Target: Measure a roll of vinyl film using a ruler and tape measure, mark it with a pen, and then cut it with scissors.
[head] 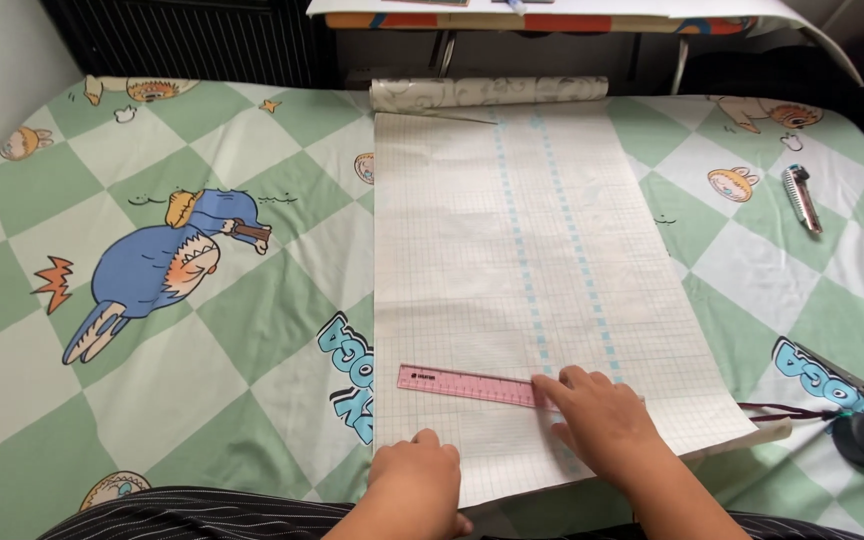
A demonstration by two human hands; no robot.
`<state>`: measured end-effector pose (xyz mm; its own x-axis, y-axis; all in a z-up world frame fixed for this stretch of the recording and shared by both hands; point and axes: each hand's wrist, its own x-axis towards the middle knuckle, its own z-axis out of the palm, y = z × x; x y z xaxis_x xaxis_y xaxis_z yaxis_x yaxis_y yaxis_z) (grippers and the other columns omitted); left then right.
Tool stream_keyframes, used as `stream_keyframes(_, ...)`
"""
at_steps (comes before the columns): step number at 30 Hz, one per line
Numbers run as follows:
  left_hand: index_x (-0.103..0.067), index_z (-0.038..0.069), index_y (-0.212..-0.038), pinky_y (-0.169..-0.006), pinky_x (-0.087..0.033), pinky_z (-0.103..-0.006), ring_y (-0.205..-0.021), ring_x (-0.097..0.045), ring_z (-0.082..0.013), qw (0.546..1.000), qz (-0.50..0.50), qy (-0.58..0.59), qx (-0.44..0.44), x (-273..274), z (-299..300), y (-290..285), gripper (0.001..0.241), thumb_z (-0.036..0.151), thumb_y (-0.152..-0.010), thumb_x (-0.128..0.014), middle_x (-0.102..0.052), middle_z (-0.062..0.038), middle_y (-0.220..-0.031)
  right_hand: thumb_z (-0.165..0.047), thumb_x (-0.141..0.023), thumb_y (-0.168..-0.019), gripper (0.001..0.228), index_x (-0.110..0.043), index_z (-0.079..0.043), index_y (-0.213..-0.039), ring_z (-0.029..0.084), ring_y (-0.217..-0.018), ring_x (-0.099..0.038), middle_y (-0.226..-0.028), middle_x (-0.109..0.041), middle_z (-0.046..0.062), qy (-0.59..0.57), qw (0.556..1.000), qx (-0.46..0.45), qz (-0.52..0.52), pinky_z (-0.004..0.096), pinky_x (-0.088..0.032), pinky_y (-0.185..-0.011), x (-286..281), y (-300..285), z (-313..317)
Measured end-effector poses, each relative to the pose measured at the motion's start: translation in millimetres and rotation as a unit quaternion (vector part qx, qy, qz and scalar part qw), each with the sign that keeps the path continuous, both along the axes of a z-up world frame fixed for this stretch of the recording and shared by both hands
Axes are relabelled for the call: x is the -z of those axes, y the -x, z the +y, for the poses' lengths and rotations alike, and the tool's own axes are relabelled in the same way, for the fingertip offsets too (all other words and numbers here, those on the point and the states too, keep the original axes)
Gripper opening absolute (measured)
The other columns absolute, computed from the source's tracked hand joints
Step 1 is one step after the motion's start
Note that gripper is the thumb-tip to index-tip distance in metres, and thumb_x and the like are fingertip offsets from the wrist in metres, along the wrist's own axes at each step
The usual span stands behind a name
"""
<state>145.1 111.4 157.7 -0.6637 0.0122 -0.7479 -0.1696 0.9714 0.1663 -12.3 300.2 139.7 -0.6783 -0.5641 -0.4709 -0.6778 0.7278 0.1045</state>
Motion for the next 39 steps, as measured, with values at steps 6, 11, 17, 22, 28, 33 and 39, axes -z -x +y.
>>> stream_keyframes(6,-0.062,0.000,-0.137,-0.092,-0.056,-0.0502,-0.106,-0.070,-0.0400,0.998,0.007,-0.059,-0.036,-13.7,3.6,17.2,0.076,0.067,-0.102,-0.069,-0.062,-0.025,-0.125,-0.023,-0.072,-0.095,0.025,-0.069,-0.022,-0.119,0.019,-0.092,-0.077,-0.108,-0.077,-0.004,0.164,0.986,0.030,0.018,0.034,-0.065,-0.082,4.5,17.3,-1.9)
stream_keyframes(11,-0.062,0.000,-0.141,-0.094,-0.053,-0.0490,-0.106,-0.069,-0.0380,0.996,-0.012,-0.078,-0.050,-7.3,3.7,23.8,0.067,0.060,-0.112,-0.056,-0.062,-0.026,-0.126,-0.007,-0.066,-0.103,0.024,-0.083,0.004,-0.117,0.022,-0.091,-0.078,-0.099,-0.083,0.018,0.460,0.733,0.464,-0.188,0.034,-0.067,-0.087,-37.7,1.0,-41.1)
stream_keyframes(17,-0.060,0.001,-0.137,-0.085,-0.056,-0.0474,-0.101,-0.071,-0.0356,0.998,-0.003,-0.057,-0.030,-4.9,5.3,25.1,0.057,0.053,-0.113,-0.060,-0.064,-0.023,-0.124,0.001,-0.061,-0.108,0.018,-0.074,0.010,-0.117,0.024,-0.072,-0.060,-0.093,-0.067,0.019,0.479,0.646,0.506,-0.311,0.037,-0.056,-0.071,-0.3,9.0,-25.4)
stream_keyframes(22,-0.056,-0.005,-0.140,-0.076,-0.056,-0.0442,-0.088,-0.072,-0.0309,0.999,0.021,-0.022,0.017,-2.6,6.5,28.2,0.062,0.050,-0.113,-0.060,-0.066,-0.024,-0.118,-0.002,-0.068,-0.107,0.019,-0.068,0.017,-0.102,0.038,-0.085,-0.080,-0.087,-0.077,0.035,0.433,0.600,0.594,-0.316,0.042,-0.067,-0.079,-7.3,1.8,-27.3)
stream_keyframes(28,-0.043,-0.020,-0.149,-0.088,-0.050,-0.0531,-0.114,-0.057,-0.0450,0.995,0.078,-0.014,0.058,13.3,18.2,27.1,0.084,0.048,-0.108,-0.073,-0.042,-0.044,-0.144,-0.039,-0.081,-0.096,0.030,-0.066,-0.016,-0.083,0.013,-0.060,-0.058,-0.068,-0.064,0.000,0.200,0.913,0.349,-0.072,0.025,-0.049,-0.061,-5.7,-6.2,-36.0)
stream_keyframes(33,-0.041,-0.017,-0.157,-0.091,-0.041,-0.0571,-0.125,-0.049,-0.0507,0.990,0.060,-0.020,0.128,17.2,18.5,24.7,0.084,0.048,-0.109,-0.067,-0.022,-0.045,-0.167,-0.030,-0.082,-0.086,0.030,-0.066,-0.024,-0.111,0.016,-0.119,-0.064,-0.129,-0.065,-0.009,0.182,0.977,0.098,0.054,0.045,-0.047,-0.107,28.1,-1.1,-16.6)
stream_keyframes(39,-0.017,-0.011,-0.170,-0.114,-0.026,-0.0765,-0.152,-0.021,-0.0675,0.997,0.013,0.024,0.066,16.3,14.4,28.2,0.103,0.053,-0.108,-0.068,-0.013,-0.053,-0.167,-0.029,-0.081,-0.091,0.039,-0.065,-0.025,-0.126,0.013,-0.087,-0.073,-0.109,-0.074,-0.005,0.134,0.989,0.027,0.064,0.034,-0.056,-0.081,17.6,8.8,-22.1)
